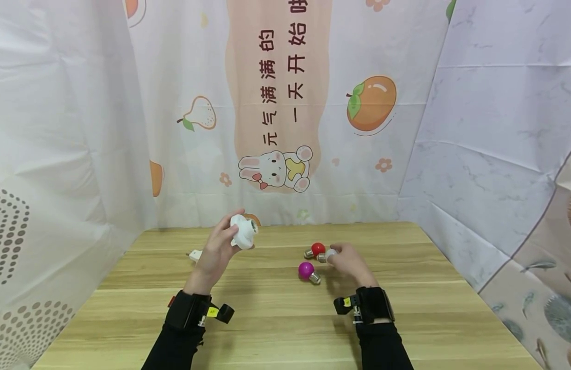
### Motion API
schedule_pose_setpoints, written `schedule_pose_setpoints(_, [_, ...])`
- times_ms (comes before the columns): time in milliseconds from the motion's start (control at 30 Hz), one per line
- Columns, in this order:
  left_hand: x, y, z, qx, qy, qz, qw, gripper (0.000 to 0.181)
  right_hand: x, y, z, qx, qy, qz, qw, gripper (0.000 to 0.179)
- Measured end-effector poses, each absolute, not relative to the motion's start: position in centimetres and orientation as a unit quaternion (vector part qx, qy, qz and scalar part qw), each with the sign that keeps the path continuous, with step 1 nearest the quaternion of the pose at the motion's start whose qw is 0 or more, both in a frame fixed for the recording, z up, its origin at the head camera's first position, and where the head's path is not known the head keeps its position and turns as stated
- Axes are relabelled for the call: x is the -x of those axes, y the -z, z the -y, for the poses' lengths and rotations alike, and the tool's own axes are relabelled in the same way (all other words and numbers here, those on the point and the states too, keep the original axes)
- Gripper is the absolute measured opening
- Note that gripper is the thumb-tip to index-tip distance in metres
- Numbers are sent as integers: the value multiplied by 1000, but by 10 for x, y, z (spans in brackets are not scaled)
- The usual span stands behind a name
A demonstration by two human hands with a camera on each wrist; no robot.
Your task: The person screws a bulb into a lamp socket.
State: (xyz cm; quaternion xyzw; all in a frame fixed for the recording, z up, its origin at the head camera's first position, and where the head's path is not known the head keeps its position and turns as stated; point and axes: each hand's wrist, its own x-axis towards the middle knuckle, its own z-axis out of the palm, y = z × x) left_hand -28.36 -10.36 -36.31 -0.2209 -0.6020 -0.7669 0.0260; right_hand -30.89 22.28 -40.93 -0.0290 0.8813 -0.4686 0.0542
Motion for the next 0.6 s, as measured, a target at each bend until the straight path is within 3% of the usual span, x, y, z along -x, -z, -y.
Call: schedule_pose_setpoints(600, [283, 367, 98, 221, 750, 624, 11, 56, 299, 383, -220, 91, 487, -868, -6, 50])
